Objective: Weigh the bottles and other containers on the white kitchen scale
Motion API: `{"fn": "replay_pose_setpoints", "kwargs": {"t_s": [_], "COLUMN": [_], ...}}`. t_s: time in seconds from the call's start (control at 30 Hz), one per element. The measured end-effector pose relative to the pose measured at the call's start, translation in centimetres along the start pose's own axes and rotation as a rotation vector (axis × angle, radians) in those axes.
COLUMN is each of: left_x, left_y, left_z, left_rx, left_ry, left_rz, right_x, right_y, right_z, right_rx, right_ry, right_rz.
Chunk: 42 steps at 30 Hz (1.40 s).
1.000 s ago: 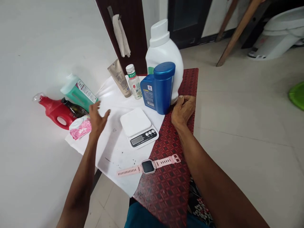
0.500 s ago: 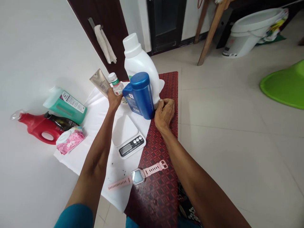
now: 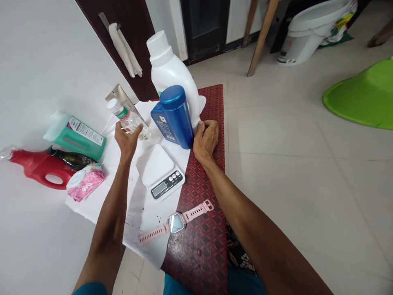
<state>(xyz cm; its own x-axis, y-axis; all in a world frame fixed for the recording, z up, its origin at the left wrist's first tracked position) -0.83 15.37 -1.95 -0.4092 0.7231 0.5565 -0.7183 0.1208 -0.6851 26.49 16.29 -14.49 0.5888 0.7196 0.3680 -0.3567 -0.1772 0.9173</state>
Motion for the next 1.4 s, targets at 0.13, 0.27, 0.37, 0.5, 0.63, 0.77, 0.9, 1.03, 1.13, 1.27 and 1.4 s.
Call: {"fn": "replay_pose_setpoints", "kwargs": {"t_s": [0.13,0.27,0.37,0.5,0.63,0.77,0.9,1.03,1.13,1.27,1.4], "left_x": [-2.5,-6.0,-8.3,-9.8,-10.3,-10.6,-11.9,-15.3,-17.9,-18.8,-18.5], "left_y": [-2.1,-3.7,-3.9,-4.0,-4.2,-4.4,-3.0,1.4,4.7,6.4,6.1], "left_z": [5.4,7.4,7.3,6.6,6.4,7.1,8.9,10.9,11.5,11.4,11.0], "left_rx": [-0.118,-0.165,-0.108,-0.089,-0.119,-0.127,-0.182,-0.237,-0.184,-0.117,-0.094], "left_ry": [0.049,0.192,0.238,0.265,0.283,0.342,0.190,-0.064,-0.140,-0.170,-0.154], "left_rz": [-0.121,-0.114,-0.081,-0.048,0.000,0.041,0.127,0.355,0.524,0.547,0.536], "right_x": [0.1,0.0,0.0,-0.1,0.0,-0.1,0.0,0.0,0.0,0.0,-0.1], "right_y": [-0.1,0.0,0.2,0.3,0.2,0.2,0.3,0.0,-0.2,-0.4,-0.3], "right_z": [0.0,0.2,0.4,0.6,0.6,0.7,0.7,0.6,0.5,0.4,0.4], "right_rx": [0.004,0.008,0.000,-0.006,-0.008,-0.019,-0.016,0.001,0.002,0.000,0.006], "right_ry": [-0.034,-0.019,-0.007,-0.002,0.005,0.012,0.005,0.013,0.017,0.002,-0.014], "right_rz": [-0.002,-0.009,-0.021,-0.031,-0.036,-0.030,-0.032,-0.028,-0.026,-0.017,-0.015]}}
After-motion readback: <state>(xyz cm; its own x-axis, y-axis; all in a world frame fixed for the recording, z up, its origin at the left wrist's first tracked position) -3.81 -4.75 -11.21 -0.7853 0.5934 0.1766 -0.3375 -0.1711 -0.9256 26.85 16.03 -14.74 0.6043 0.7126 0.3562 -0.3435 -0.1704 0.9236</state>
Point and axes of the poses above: each hand's wrist, its own x-axis towards the middle knuckle, its own z-axis out of the back of the hand, y = z × x, the point moved 3 cm from there along x, towards the middle knuckle, and after that the axes turned 1 degree about -x, right-handed, at the moved point
